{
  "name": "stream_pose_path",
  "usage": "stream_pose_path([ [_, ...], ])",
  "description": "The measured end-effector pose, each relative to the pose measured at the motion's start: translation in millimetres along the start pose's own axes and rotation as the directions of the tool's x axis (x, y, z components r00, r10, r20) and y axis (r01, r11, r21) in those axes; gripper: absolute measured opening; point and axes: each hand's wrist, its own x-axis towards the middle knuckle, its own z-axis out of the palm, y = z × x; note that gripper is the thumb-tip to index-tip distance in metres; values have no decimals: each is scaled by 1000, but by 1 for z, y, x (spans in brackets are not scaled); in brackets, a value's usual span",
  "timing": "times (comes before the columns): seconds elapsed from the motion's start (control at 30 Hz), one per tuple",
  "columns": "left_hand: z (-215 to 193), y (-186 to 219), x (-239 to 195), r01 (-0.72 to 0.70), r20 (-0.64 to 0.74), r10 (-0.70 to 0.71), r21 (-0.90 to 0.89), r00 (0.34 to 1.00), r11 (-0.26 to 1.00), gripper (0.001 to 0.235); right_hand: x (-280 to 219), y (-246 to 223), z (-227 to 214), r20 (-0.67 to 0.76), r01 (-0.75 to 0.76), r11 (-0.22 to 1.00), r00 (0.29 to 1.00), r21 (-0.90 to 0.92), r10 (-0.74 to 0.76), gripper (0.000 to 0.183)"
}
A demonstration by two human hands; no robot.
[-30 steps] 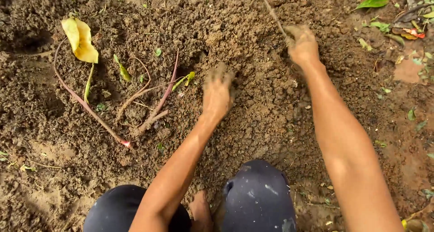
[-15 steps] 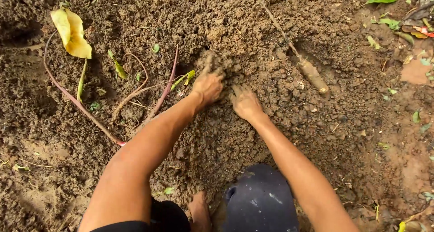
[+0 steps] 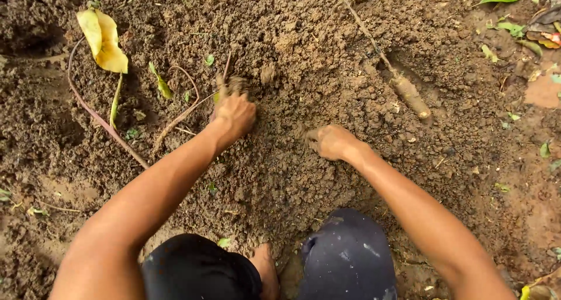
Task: The person uses a small hand tool to dig a hole in the soil and then places a plant cutting into it. They cover the roots with soil using their hands and pat the ground down to secure the plant.
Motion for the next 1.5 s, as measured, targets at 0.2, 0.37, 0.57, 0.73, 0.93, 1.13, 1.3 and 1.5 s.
stream_pose_path([
  [0.2, -15, 22, 2, 81, -36, -91, -214, 995, 973, 24, 22, 4, -33, -409, 154, 988, 902, 3, -140, 40],
  [0.37, -43, 76, 17, -59, -192, 6, -272, 981, 960, 52, 89, 27, 3, -430, 82, 952, 878, -296, -210, 32],
  [0.57, 34, 96, 75, -198, -154, 167, -221, 974, 955, 59, 110, 40, 46, -401, 38, 878, 880, -477, -255, 35],
  [0.73, -3, 84, 43, -226, -149, 220, -22, 964, 974, 60, 172, 92, 83, -524, 102, 860, 755, -500, -394, 35],
  [0.93, 29, 101, 66, -169, -212, 168, 17, 963, 986, 59, 152, 77, 65, -359, 33, 835, 893, -549, -271, 53],
  [1.13, 50, 112, 82, -191, -202, 146, -224, 969, 956, 33, 152, 79, 68, -238, 54, 902, 956, -428, -171, 31],
  [1.3, 91, 138, 106, -181, -118, 141, -484, 983, 856, 51, 160, 90, 88, -222, 8, 983, 974, -182, -49, 27],
  [1.5, -14, 120, -32, -72, -86, -10, -888, 996, 455, 54, 51, 46, 55, -224, 138, 985, 968, 99, -114, 45],
])
